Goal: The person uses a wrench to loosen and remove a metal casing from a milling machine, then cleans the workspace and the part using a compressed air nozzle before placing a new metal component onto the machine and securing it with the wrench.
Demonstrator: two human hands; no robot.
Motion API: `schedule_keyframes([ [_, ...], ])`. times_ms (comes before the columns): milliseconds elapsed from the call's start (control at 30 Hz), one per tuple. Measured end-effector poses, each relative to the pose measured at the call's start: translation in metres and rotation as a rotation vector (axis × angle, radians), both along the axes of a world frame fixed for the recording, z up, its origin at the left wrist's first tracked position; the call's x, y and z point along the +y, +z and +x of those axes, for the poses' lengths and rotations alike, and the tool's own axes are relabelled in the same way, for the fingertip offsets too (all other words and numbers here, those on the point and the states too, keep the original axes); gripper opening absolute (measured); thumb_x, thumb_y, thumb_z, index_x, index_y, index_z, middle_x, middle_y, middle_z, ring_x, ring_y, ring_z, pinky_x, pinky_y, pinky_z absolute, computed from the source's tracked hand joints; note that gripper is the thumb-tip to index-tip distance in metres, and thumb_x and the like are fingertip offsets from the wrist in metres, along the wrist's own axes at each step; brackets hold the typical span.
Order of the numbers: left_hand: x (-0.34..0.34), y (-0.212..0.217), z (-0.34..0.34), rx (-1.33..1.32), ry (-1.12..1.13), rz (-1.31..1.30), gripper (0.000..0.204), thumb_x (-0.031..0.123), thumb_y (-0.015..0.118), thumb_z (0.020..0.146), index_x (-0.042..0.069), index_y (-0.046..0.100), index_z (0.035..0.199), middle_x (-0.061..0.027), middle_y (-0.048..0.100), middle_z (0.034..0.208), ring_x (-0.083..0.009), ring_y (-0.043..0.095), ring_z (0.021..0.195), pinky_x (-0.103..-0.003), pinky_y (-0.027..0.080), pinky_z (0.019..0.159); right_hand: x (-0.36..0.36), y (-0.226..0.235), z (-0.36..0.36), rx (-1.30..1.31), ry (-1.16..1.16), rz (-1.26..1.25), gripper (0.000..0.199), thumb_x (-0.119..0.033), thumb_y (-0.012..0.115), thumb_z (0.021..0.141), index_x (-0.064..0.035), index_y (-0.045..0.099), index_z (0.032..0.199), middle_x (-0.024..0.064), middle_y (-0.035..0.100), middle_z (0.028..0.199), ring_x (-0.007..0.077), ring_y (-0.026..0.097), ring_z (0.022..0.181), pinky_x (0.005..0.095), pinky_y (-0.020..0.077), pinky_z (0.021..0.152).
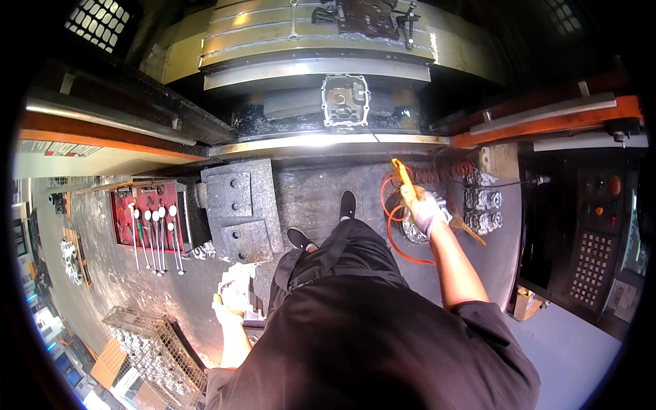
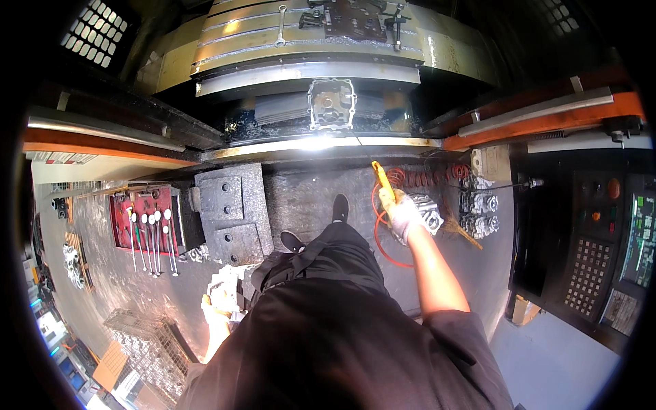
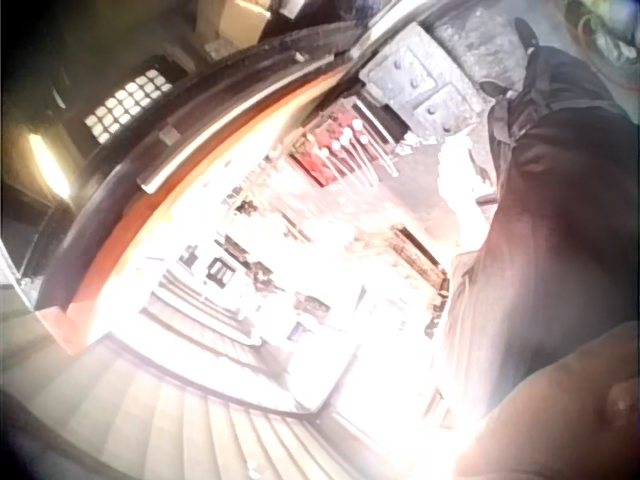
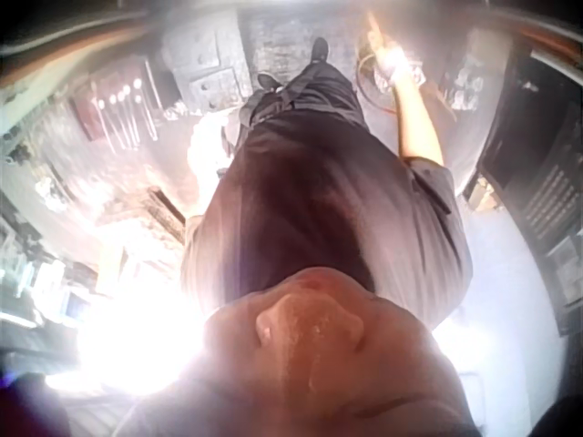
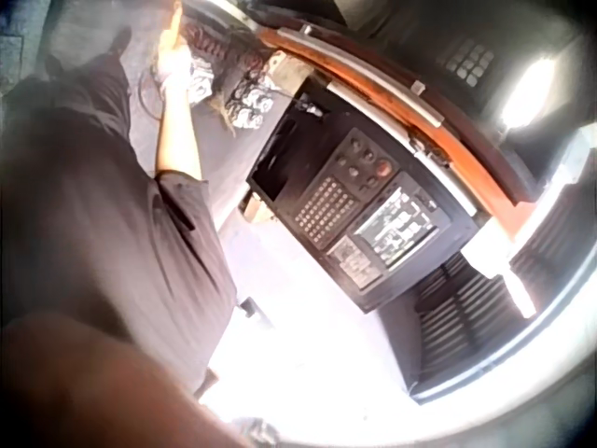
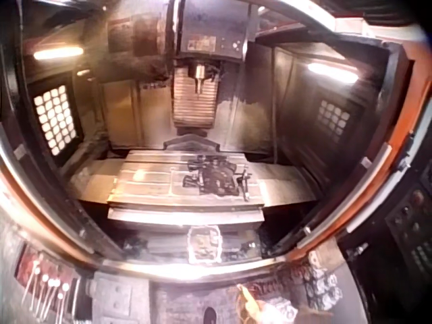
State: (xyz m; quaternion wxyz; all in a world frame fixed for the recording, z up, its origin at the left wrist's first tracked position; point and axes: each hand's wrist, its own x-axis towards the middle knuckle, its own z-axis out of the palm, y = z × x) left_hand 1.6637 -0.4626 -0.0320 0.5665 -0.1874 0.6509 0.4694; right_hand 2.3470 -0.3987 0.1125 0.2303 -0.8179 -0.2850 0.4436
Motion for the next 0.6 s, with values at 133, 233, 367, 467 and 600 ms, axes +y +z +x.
schedule_keyframes([
  [133,0.025,0.015,0.021,-0.019,0.064,-0.001,0.052,0.053,0.047,0.104,0.012,0.065,0.131,-0.0104,0.068,0.131,-0.0316,0.066,0.118,-0.056,0.056,0.098,-0.007,0.005,0.01,0.058,-0.021,-0.029,0.058,-0.057,0.057,0.103,-0.0011,0.065,0.117,0.0078,0.064,0.079,0.0176,0.056,0.058,0.0356,0.0478,0.057],
  [233,0.03,0.021,0.03,-0.03,0.051,0.025,0.052,0.052,0.046,0.104,0.012,0.065,0.13,-0.0101,0.068,0.132,-0.0314,0.066,0.119,-0.056,0.056,0.098,-0.003,-0.01,0.018,0.045,-0.032,0.038,0.058,-0.057,0.057,0.103,-0.001,0.064,0.116,0.0074,0.063,0.078,0.0179,0.056,0.055,0.0356,0.047,0.054],
  [367,0.03,0.027,0.041,-0.027,0.06,-0.003,0.052,0.053,0.047,0.104,0.012,0.065,0.132,-0.0097,0.068,0.133,-0.0316,0.066,0.119,-0.056,0.056,0.098,0.024,-0.016,0.037,0.047,-0.09,0.019,0.06,-0.058,0.057,0.102,-0.0007,0.064,0.116,0.0075,0.062,0.075,0.0185,0.054,0.05,0.0366,0.0455,0.048],
  [467,0.016,0.028,0.04,0.01,0.094,-0.008,0.053,0.052,0.049,0.103,0.012,0.065,0.133,-0.0098,0.067,0.133,-0.032,0.065,0.12,-0.057,0.055,0.098,0.054,-0.023,0.053,0.037,-0.088,0.035,0.06,-0.059,0.057,0.102,-0.0002,0.064,0.113,0.0076,0.061,0.07,0.0188,0.054,0.047,0.0369,0.0441,0.044],
  [600,-0.012,0.033,0.037,-0.041,0.141,0.013,0.053,0.051,0.051,0.102,0.012,0.064,0.135,-0.0112,0.067,0.134,-0.0331,0.064,0.12,-0.055,0.054,0.098,0.095,-0.019,0.072,0.066,-0.078,-0.006,0.06,-0.06,0.057,0.102,-0.0004,0.064,0.11,0.0076,0.06,0.068,0.0192,0.055,0.047,0.0373,0.0441,0.043],
])
